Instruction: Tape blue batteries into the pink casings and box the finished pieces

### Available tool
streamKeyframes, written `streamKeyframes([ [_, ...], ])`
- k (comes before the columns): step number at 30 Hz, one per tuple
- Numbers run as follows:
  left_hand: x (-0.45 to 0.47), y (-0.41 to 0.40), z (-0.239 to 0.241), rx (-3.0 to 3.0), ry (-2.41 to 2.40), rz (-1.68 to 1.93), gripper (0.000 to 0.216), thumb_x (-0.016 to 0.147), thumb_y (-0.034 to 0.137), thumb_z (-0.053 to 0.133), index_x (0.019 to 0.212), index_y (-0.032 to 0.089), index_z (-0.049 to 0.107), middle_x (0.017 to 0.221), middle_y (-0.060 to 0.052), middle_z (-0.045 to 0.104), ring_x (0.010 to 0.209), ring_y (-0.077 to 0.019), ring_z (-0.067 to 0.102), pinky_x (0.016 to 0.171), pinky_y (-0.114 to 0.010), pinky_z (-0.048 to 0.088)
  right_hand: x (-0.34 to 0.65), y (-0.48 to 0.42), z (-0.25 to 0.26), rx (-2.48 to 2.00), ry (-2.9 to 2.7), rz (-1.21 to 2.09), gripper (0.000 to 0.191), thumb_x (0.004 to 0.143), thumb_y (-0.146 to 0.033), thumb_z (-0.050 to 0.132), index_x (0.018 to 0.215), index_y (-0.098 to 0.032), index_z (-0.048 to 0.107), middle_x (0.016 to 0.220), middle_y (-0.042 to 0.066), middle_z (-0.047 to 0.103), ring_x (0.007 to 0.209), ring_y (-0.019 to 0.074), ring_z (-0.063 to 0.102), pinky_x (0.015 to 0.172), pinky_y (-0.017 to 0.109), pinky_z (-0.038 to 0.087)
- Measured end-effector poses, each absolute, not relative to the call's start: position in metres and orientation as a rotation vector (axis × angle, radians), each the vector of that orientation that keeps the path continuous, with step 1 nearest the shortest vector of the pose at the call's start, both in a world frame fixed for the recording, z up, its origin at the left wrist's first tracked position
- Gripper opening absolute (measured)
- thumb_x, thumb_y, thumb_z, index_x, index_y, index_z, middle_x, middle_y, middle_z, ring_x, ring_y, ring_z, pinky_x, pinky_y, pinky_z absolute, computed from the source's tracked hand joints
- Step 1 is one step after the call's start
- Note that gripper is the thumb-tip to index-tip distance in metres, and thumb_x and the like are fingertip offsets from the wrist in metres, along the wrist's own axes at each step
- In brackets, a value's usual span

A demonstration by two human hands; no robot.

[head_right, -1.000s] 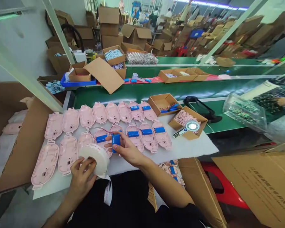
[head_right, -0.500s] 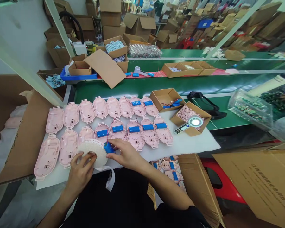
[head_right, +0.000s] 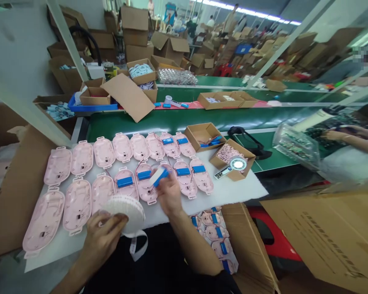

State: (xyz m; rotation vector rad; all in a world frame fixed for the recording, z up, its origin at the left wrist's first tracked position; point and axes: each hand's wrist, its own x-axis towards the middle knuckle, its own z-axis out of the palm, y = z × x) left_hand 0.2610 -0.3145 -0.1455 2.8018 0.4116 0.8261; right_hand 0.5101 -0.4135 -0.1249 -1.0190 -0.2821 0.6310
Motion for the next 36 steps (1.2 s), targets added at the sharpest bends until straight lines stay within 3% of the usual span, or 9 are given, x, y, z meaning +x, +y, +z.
streamKeyframes([
  [4, 0.269, -0.302, -0.144, 2.727, 0.423, 1.064, 0.018, 0.105, 0.023, 0.058, 0.119, 0.017, 0.068, 0.11, -0.01, 0.076, 0.106, -0.0289, 0.058, 0.097, -0.047, 0.04, 0.622, -0.408, -0.092, -1.122, -0.419, 0.225, 0.056, 0.076, -0.046, 0.087, 0.123, -0.027, 0.062, 0.131, 0.01, 0.073, 0.129, 0.0244, 0.066, 0.114, 0.043, 0.052],
  [8, 0.274, -0.282, -0.149, 2.74, 0.532, 1.181, 0.021, 0.099, 0.021, 0.069, 0.118, 0.015, 0.064, 0.105, -0.014, 0.071, 0.103, -0.0304, 0.06, 0.097, -0.05, 0.041, 0.716, -0.389, -0.097, -1.406, -0.548, 0.274, 0.062, 0.064, -0.038, 0.091, 0.118, -0.023, 0.065, 0.122, 0.01, 0.076, 0.12, 0.0279, 0.069, 0.111, 0.05, 0.054],
  [11, 0.279, -0.278, -0.152, 2.727, 0.552, 1.167, 0.021, 0.099, 0.021, 0.069, 0.119, 0.016, 0.064, 0.105, -0.013, 0.071, 0.103, -0.0311, 0.059, 0.097, -0.051, 0.04, 0.747, -0.366, -0.108, -1.737, -0.811, 0.333, 0.053, 0.074, -0.033, 0.084, 0.122, -0.017, 0.068, 0.123, 0.013, 0.076, 0.117, 0.0279, 0.07, 0.111, 0.048, 0.053],
  [15, 0.285, -0.278, -0.158, 2.745, 0.549, 1.114, 0.022, 0.102, 0.026, 0.064, 0.122, 0.016, 0.064, 0.108, -0.013, 0.071, 0.108, -0.0324, 0.056, 0.097, -0.049, 0.04, 0.741, -0.321, -0.113, -2.227, -1.403, 0.307, 0.05, 0.092, -0.025, 0.071, 0.14, -0.018, 0.062, 0.138, 0.015, 0.07, 0.124, 0.027, 0.068, 0.109, 0.041, 0.052],
  [23, 0.274, -0.27, -0.175, 2.787, 0.572, 1.051, 0.034, 0.094, 0.023, 0.073, 0.126, 0.019, 0.066, 0.113, -0.011, 0.072, 0.111, -0.0317, 0.057, 0.1, -0.048, 0.04, 0.725, -0.252, -0.118, -2.442, -1.878, 0.388, 0.041, 0.09, -0.007, 0.065, 0.13, -0.017, 0.068, 0.131, 0.017, 0.073, 0.116, 0.0329, 0.07, 0.095, 0.036, 0.05],
  [36, 0.267, -0.267, -0.177, 2.786, 0.592, 1.068, 0.03, 0.097, 0.019, 0.066, 0.127, 0.018, 0.064, 0.116, -0.011, 0.071, 0.111, -0.0339, 0.051, 0.098, -0.048, 0.039, 0.71, -0.235, -0.122, -2.579, -2.066, 0.297, 0.042, 0.094, -0.009, 0.057, 0.135, -0.014, 0.062, 0.129, 0.02, 0.073, 0.119, 0.0316, 0.07, 0.09, 0.033, 0.052],
])
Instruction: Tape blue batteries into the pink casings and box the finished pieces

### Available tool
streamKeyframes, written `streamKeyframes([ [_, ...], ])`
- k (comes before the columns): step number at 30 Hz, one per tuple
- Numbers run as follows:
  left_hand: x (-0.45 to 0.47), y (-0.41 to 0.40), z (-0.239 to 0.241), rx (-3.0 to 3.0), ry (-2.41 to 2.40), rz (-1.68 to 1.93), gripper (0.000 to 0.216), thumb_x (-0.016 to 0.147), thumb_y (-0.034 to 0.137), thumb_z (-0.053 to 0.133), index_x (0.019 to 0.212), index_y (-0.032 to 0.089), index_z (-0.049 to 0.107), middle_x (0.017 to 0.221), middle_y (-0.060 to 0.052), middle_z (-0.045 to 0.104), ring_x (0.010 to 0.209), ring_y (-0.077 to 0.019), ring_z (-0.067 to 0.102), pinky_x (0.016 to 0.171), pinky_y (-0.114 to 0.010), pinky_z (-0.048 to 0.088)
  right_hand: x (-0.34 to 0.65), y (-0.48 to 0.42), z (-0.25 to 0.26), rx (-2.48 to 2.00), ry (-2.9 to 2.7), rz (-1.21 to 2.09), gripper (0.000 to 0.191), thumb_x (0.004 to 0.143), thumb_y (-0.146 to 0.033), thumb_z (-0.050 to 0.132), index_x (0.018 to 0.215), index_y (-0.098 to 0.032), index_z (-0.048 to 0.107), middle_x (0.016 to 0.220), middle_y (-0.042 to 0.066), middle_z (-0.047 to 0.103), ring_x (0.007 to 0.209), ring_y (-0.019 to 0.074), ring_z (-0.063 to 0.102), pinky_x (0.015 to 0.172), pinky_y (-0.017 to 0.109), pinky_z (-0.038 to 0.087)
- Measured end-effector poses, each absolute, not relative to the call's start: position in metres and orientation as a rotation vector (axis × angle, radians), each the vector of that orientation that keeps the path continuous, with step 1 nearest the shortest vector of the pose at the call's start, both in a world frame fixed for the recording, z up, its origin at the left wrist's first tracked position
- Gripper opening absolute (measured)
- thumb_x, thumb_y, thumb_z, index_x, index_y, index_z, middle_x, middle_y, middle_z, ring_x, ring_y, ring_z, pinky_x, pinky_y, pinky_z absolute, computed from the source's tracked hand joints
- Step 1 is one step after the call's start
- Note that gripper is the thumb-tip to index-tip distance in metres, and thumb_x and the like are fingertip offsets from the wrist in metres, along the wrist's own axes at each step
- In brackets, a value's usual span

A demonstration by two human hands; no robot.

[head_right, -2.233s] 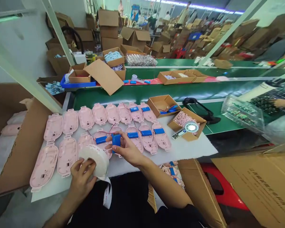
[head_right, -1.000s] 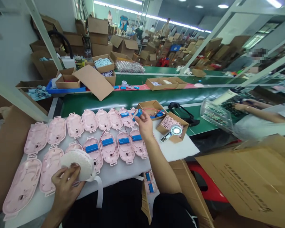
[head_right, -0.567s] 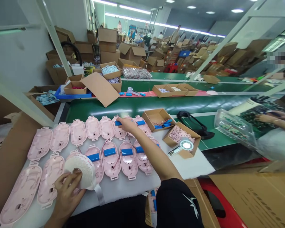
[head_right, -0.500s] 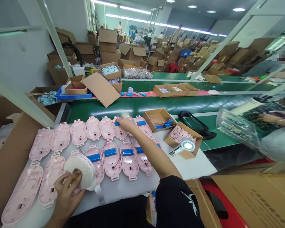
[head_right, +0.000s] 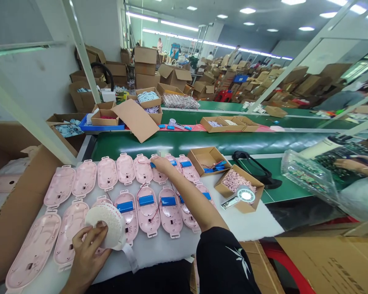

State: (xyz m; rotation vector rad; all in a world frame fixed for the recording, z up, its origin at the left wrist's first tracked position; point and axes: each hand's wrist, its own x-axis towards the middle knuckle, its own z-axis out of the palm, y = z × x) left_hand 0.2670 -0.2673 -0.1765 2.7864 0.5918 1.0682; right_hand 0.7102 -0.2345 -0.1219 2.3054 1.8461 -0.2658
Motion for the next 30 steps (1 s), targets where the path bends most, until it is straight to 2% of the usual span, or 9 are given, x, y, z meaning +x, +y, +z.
streamKeyframes([
  [4, 0.264, -0.268, -0.169, 2.807, 0.616, 1.112, 0.027, 0.097, 0.013, 0.06, 0.124, 0.015, 0.062, 0.114, -0.013, 0.07, 0.108, -0.0323, 0.054, 0.098, -0.049, 0.039, 0.713, -0.23, -0.121, 2.29, 1.823, -0.291, 0.04, 0.093, -0.007, 0.058, 0.131, -0.014, 0.065, 0.127, 0.021, 0.073, 0.116, 0.0325, 0.071, 0.091, 0.036, 0.053],
  [9, 0.254, -0.263, -0.176, 2.846, 0.639, 1.105, 0.028, 0.097, 0.015, 0.06, 0.125, 0.013, 0.063, 0.112, -0.015, 0.07, 0.107, -0.0334, 0.054, 0.096, -0.049, 0.038, 0.722, -0.227, -0.12, 2.319, 1.825, -0.379, 0.049, 0.09, -0.007, 0.061, 0.137, -0.017, 0.066, 0.132, 0.018, 0.073, 0.118, 0.0312, 0.07, 0.093, 0.035, 0.053],
  [12, 0.252, -0.26, -0.183, 2.795, 0.657, 1.094, 0.031, 0.094, 0.016, 0.063, 0.125, 0.016, 0.064, 0.115, -0.012, 0.071, 0.108, -0.0329, 0.055, 0.097, -0.048, 0.038, 0.724, -0.23, -0.118, 2.373, 1.831, -0.443, 0.04, 0.095, -0.025, 0.067, 0.134, -0.02, 0.07, 0.133, 0.013, 0.074, 0.119, 0.0282, 0.07, 0.095, 0.03, 0.051],
  [14, 0.254, -0.259, -0.184, 2.772, 0.645, 1.109, 0.031, 0.093, 0.017, 0.063, 0.125, 0.018, 0.065, 0.115, -0.011, 0.072, 0.107, -0.0319, 0.056, 0.098, -0.047, 0.038, 0.723, -0.233, -0.12, 2.445, 1.812, -0.437, 0.037, 0.102, -0.038, 0.06, 0.129, -0.018, 0.074, 0.133, 0.014, 0.074, 0.118, 0.0276, 0.069, 0.096, 0.029, 0.05],
  [16, 0.256, -0.258, -0.183, 2.755, 0.635, 1.123, 0.03, 0.094, 0.018, 0.064, 0.123, 0.018, 0.066, 0.115, -0.011, 0.072, 0.106, -0.0314, 0.056, 0.098, -0.047, 0.039, 0.72, -0.236, -0.124, 2.528, 1.782, -0.406, 0.041, 0.106, -0.042, 0.05, 0.125, -0.016, 0.075, 0.131, 0.015, 0.075, 0.115, 0.0273, 0.07, 0.095, 0.03, 0.049],
  [20, 0.26, -0.26, -0.178, 2.736, 0.611, 1.137, 0.024, 0.096, 0.019, 0.063, 0.119, 0.015, 0.068, 0.112, -0.012, 0.071, 0.105, -0.0319, 0.054, 0.097, -0.047, 0.038, 0.714, -0.24, -0.135, 2.685, 1.715, -0.368, 0.04, 0.102, -0.04, 0.052, 0.127, -0.016, 0.074, 0.125, 0.015, 0.077, 0.106, 0.0269, 0.071, 0.086, 0.029, 0.047],
  [24, 0.261, -0.264, -0.178, 2.7, 0.602, 1.163, 0.022, 0.099, 0.022, 0.063, 0.119, 0.014, 0.068, 0.113, -0.012, 0.072, 0.104, -0.0307, 0.055, 0.096, -0.047, 0.038, 0.712, -0.241, -0.14, 2.782, 1.693, -0.419, 0.034, 0.099, -0.037, 0.056, 0.118, -0.017, 0.076, 0.112, 0.013, 0.08, 0.095, 0.0259, 0.071, 0.076, 0.029, 0.044],
  [27, 0.261, -0.265, -0.181, 2.7, 0.631, 1.141, 0.022, 0.099, 0.021, 0.062, 0.12, 0.016, 0.067, 0.114, -0.012, 0.072, 0.104, -0.0305, 0.057, 0.097, -0.048, 0.038, 0.711, -0.239, -0.141, 2.821, 1.72, -0.508, 0.027, 0.098, -0.03, 0.058, 0.111, -0.017, 0.077, 0.111, 0.013, 0.08, 0.096, 0.0252, 0.07, 0.08, 0.029, 0.044],
  [30, 0.257, -0.262, -0.188, 2.768, 0.594, 1.155, 0.025, 0.098, 0.019, 0.062, 0.122, 0.015, 0.066, 0.116, -0.013, 0.073, 0.103, -0.0298, 0.06, 0.097, -0.048, 0.04, 0.706, -0.24, -0.138, 2.874, 1.755, -0.612, 0.022, 0.101, -0.025, 0.058, 0.106, -0.013, 0.076, 0.111, 0.012, 0.077, 0.105, 0.025, 0.069, 0.094, 0.033, 0.047],
])
